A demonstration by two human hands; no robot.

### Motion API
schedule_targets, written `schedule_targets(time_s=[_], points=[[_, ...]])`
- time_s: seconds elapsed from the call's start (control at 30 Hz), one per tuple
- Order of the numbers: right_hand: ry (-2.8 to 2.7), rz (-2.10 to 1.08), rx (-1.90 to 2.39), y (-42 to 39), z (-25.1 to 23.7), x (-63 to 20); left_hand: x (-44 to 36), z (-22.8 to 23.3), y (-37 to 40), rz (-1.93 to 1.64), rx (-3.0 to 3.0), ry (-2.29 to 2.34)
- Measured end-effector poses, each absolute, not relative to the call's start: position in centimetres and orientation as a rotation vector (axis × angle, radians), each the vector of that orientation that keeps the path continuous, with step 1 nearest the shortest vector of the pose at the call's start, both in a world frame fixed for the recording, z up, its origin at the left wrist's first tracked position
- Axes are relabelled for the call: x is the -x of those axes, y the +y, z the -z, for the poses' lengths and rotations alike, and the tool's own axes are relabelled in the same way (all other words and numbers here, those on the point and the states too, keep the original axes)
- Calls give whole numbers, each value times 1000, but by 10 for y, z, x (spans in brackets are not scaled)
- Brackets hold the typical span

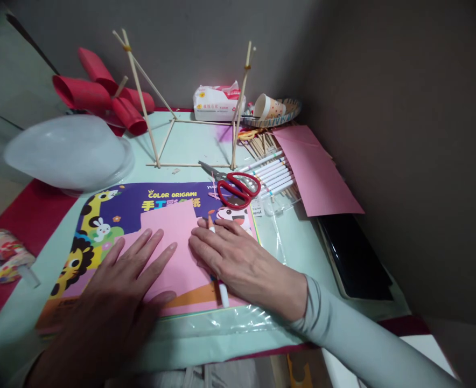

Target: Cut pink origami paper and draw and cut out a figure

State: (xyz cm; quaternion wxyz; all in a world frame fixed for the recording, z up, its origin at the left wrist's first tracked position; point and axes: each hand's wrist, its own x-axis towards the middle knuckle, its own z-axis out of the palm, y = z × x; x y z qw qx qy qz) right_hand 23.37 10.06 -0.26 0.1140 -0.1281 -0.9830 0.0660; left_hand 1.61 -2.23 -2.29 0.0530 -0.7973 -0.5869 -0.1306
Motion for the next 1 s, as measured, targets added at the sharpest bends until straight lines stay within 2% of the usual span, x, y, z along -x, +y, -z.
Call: schedule_targets(time_s=[0.23,0.4,0.53,0.73,0.83,1.0], points=[[-2842,-121,343,83,-10,-237,-9,20,-28,482,2532,-1669],[-2832,-298,340,114,-15,-222,-5,17,-29,436,2618,-1612],[-2867,-320,383,127,-10,-216,-5,17,-27,375,2591,-1661],[-2798,-377,374,114,-3,-226,-10,22,-30,520,2483,-1659],[-2598,-573,502,110,-10,-230,-12,25,-33,558,2484,-1639],[-1702,-1289,795,96,-23,-227,-11,29,-32,526,2535,-1639]])
